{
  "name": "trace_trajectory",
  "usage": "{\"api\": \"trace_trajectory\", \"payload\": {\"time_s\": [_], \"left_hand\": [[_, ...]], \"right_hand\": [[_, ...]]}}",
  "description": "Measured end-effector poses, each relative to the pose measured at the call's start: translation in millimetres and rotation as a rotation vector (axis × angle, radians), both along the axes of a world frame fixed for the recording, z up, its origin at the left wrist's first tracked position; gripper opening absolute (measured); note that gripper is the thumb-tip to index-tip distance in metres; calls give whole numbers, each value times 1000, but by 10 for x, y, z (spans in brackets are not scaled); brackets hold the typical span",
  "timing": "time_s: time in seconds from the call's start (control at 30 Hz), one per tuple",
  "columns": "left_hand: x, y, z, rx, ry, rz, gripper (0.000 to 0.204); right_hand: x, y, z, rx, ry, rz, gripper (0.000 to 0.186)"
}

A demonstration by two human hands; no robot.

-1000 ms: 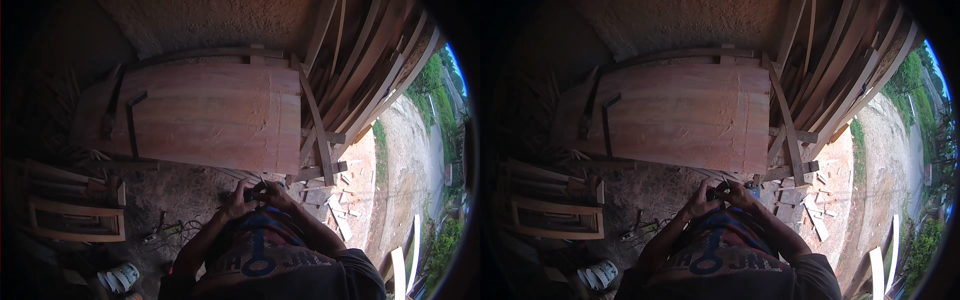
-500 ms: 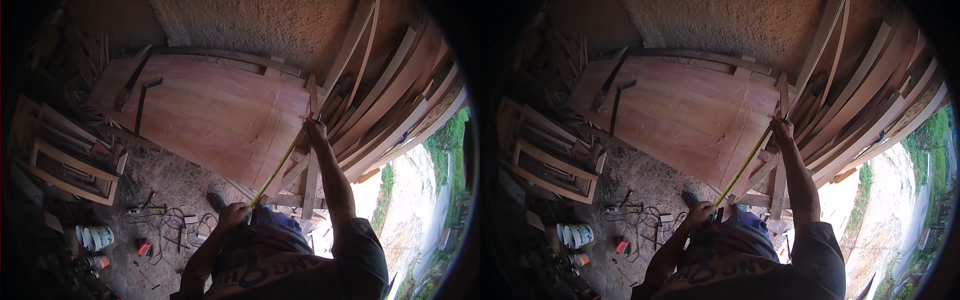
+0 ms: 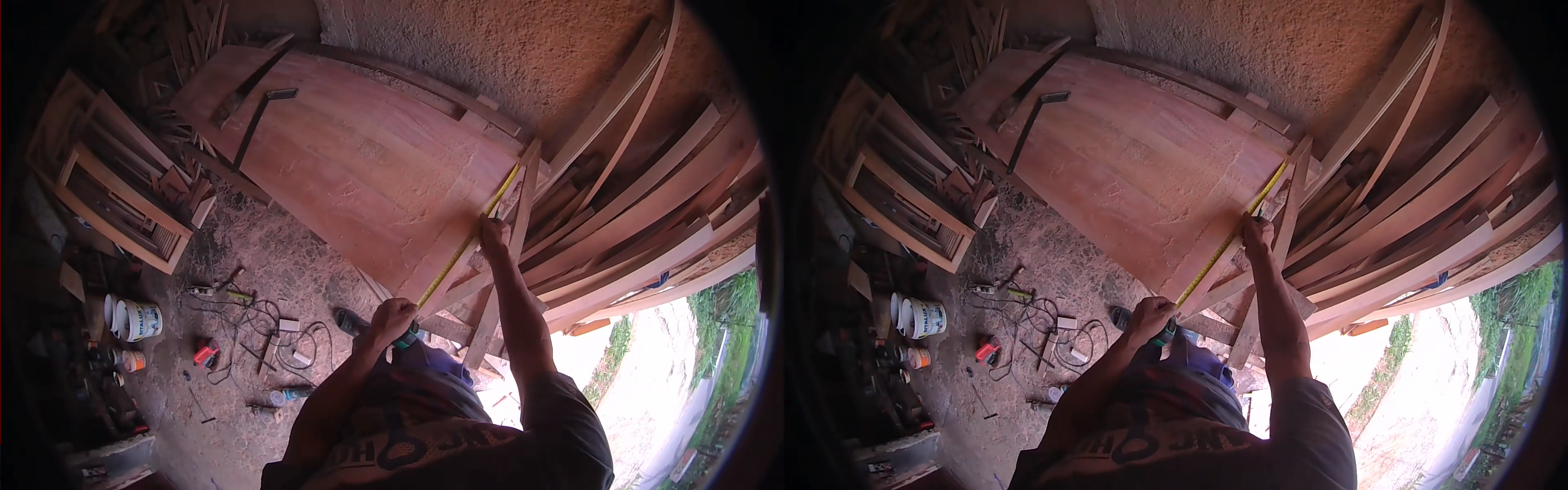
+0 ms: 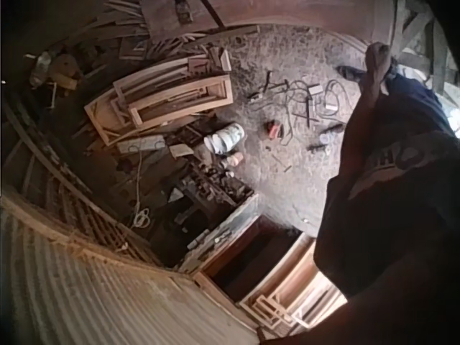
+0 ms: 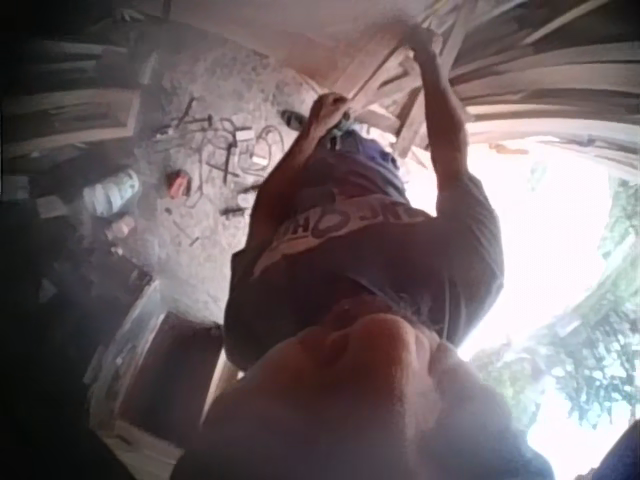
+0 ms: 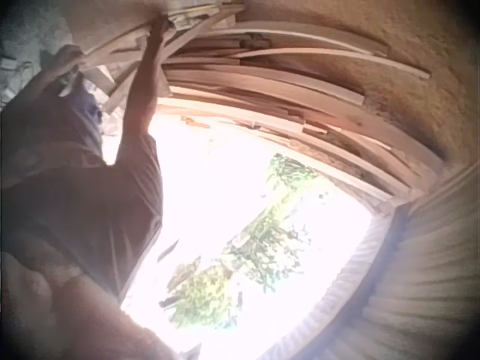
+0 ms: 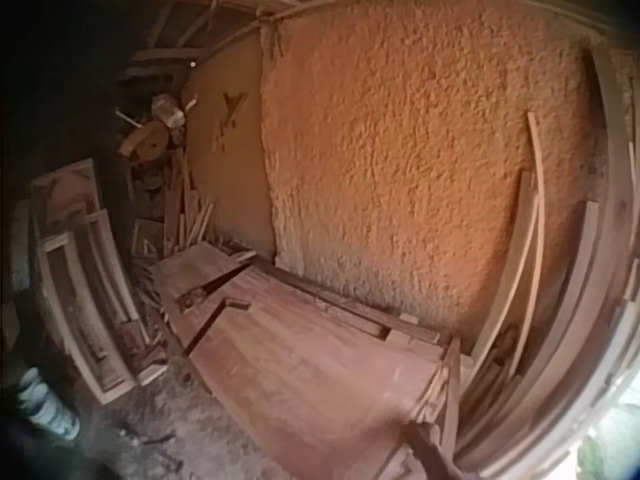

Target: The person marks a large sheet of plywood with a pencil and a straightedge, then uses a circular saw to cut along the marked line. After cutting, the person measures the cut piece with a tape measure and repositions the plywood for further work.

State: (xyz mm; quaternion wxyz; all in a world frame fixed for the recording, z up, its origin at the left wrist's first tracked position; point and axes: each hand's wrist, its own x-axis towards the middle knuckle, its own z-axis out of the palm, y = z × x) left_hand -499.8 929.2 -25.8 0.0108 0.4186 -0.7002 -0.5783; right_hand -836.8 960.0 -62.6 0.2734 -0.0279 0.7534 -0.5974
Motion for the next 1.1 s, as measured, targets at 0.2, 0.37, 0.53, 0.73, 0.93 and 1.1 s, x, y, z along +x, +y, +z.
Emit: {"api": "trace_trajectory", "payload": {"time_s": [0.2, 0.37, 0.53, 0.73, 0.93, 1.1], "left_hand": [[67, 131, -93, -66, -144, -15, 30], [80, 205, -257, -63, -186, 9, 32], [100, 302, -488, -80, -40, 74, 28], [97, 375, -665, 250, 88, 216, 28], [127, 361, -682, 287, 141, 174, 31], [177, 394, -749, 362, 272, 189, 31]], "right_hand": [[25, 217, -161, 8, -69, 184, 36], [106, 408, 183, -148, 72, 109, 28], [327, 477, 744, -446, -201, 358, 30], [448, 430, 792, -514, -439, 609, 24], [477, 217, 395, -118, 103, 1265, 11], [579, 40, 159, -86, 512, 1609, 12]]}}
